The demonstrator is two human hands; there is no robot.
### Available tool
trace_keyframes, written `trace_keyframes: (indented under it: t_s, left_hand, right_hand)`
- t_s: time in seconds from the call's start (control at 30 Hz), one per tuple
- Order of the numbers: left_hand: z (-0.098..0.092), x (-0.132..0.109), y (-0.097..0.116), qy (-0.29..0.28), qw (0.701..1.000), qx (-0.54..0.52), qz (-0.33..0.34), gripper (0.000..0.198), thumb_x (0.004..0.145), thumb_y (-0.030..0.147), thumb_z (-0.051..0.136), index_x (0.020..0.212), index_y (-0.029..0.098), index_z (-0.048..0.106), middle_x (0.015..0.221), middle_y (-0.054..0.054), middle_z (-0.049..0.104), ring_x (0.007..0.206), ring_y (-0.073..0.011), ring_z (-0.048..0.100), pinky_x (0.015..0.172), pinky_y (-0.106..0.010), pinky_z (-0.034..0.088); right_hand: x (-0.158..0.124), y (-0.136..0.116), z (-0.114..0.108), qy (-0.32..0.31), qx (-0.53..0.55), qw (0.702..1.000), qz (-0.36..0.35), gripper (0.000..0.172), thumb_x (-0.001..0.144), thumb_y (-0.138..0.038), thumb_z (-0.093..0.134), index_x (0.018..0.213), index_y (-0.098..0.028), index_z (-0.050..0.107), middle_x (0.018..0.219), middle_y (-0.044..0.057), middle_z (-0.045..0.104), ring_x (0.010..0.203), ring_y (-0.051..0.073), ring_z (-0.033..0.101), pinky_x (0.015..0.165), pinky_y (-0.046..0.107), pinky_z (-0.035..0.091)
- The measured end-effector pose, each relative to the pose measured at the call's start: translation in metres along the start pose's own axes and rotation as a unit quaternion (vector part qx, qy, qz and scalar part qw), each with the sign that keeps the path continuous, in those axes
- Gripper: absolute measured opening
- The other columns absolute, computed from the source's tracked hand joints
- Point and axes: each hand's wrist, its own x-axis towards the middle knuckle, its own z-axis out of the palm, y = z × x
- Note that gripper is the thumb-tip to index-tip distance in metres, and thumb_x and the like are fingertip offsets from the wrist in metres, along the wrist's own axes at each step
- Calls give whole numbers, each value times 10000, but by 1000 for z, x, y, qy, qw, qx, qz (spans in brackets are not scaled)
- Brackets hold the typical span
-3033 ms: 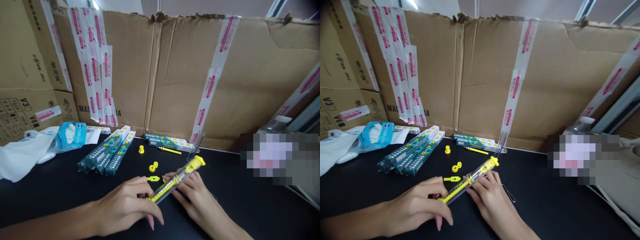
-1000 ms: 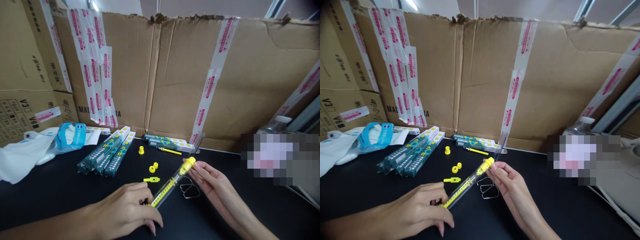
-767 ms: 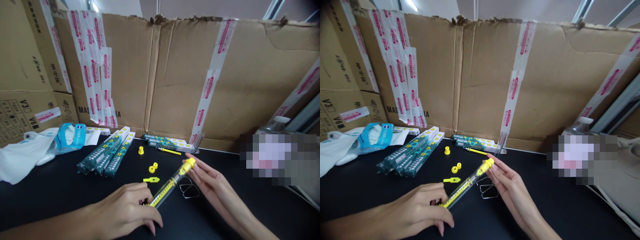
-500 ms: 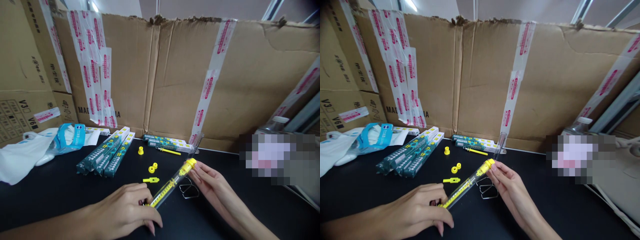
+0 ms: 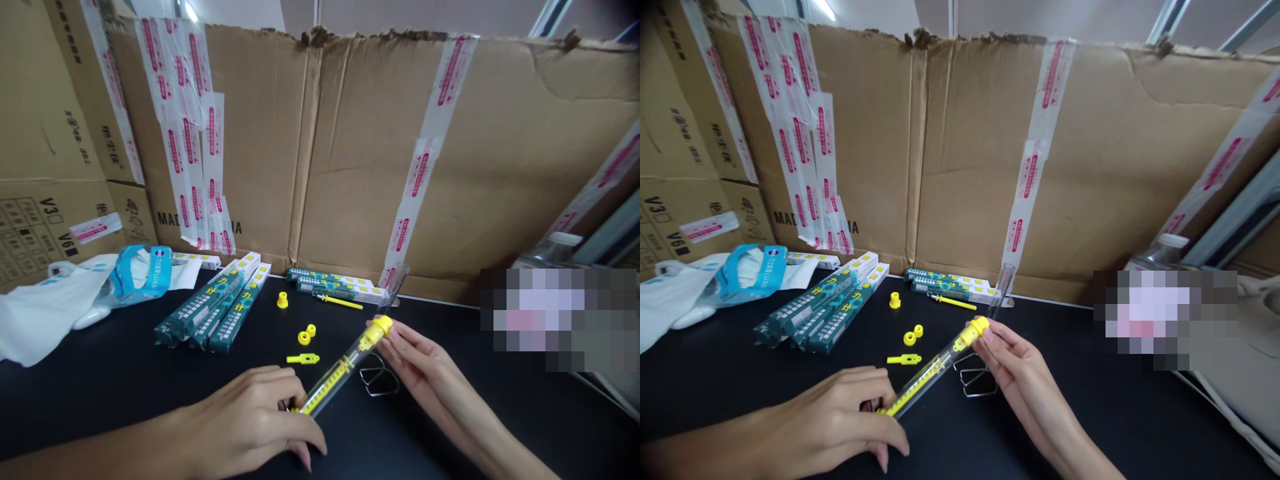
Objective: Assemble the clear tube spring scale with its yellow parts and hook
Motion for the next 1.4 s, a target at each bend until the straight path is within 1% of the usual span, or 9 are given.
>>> trace_keyframes:
  t_s: [0.13, 0.3, 0.4, 0.7, 0.77, 0.83, 0.9, 1.13, 1.4]
  left_hand:
    - [-1, 0, 1, -6, 1000, 1, -3, 150, 990, 256, 590, 1057, 231, 723, 823, -17, 574, 738, -152, 576, 667, -250, 424]
    - [-2, 0, 1, -9, 1000, 4, -11, 156, 991, 268, 588, 1059, 238, 726, 821, -18, 576, 730, -152, 579, 666, -251, 426]
    - [-2, 0, 0, -18, 1000, 2, -16, 180, 1002, 282, 565, 1073, 240, 726, 829, -26, 586, 737, -159, 584, 675, -259, 429]
    - [-3, 1, 2, -22, 999, 6, -22, 195, 1004, 287, 557, 1055, 233, 736, 814, -29, 587, 718, -158, 586, 659, -259, 432]
    - [-2, 0, 2, -21, 1000, 1, -21, 201, 1008, 274, 546, 1059, 227, 735, 820, -34, 596, 721, -160, 589, 663, -260, 436]
    - [-2, 0, 1, -18, 1000, -10, -21, 200, 1007, 251, 545, 1060, 220, 735, 833, -40, 612, 729, -160, 594, 672, -259, 440]
    - [-1, 1, 1, -13, 999, -34, -28, 189, 1000, 227, 558, 1053, 216, 739, 843, -41, 636, 748, -160, 602, 697, -256, 447]
    - [-2, 7, 0, -1, 977, -198, -84, 102, 915, 161, 694, 929, 213, 780, 756, 3, 733, 755, -146, 612, 797, -251, 453]
    - [-2, 7, -1, -35, 973, -199, -113, 72, 891, 198, 738, 925, 238, 787, 786, 19, 755, 789, -142, 613, 834, -259, 420]
  right_hand:
    - [2, 3, -4, 2, 12, 1000, -9, 177, 757, -227, 853, 919, -178, 799, 937, 48, 790, 907, 152, 746, 913, 181, 574]
    - [-1, -1, 2, 12, 12, 1000, 7, 376, 739, -224, 868, 1102, -228, 771, 979, 44, 792, 933, 145, 744, 913, 174, 568]
    - [-3, -4, 5, -6, 0, 1000, 9, 395, 768, -253, 849, 1151, -233, 755, 1018, 47, 788, 988, 132, 728, 934, 144, 538]
    - [2, 2, -2, -12, -8, 1000, -14, 113, 738, -264, 866, 781, -191, 792, 928, 50, 787, 944, 159, 737, 943, 185, 548]
    - [2, 2, -2, -1, 2, 1000, -16, 165, 724, -244, 876, 865, -209, 798, 951, 43, 791, 921, 152, 742, 926, 184, 559]
    - [1, 0, 1, 12, 9, 1000, -9, 321, 705, -226, 889, 1010, -233, 792, 979, 41, 795, 903, 148, 748, 900, 178, 572]
    - [-1, -2, 3, 8, 8, 1000, 1, 394, 714, -228, 884, 1092, -242, 776, 1015, 48, 795, 920, 149, 747, 900, 177, 573]
    - [-5, -6, 8, -23, -5, 1000, -11, 402, 771, -250, 844, 1161, -280, 751, 1096, 45, 788, 971, 149, 738, 912, 179, 567]
    - [-6, -6, 10, -4, -10, 1000, 1, 429, 736, -279, 868, 1150, -241, 761, 1032, 64, 799, 979, 178, 740, 940, 215, 561]
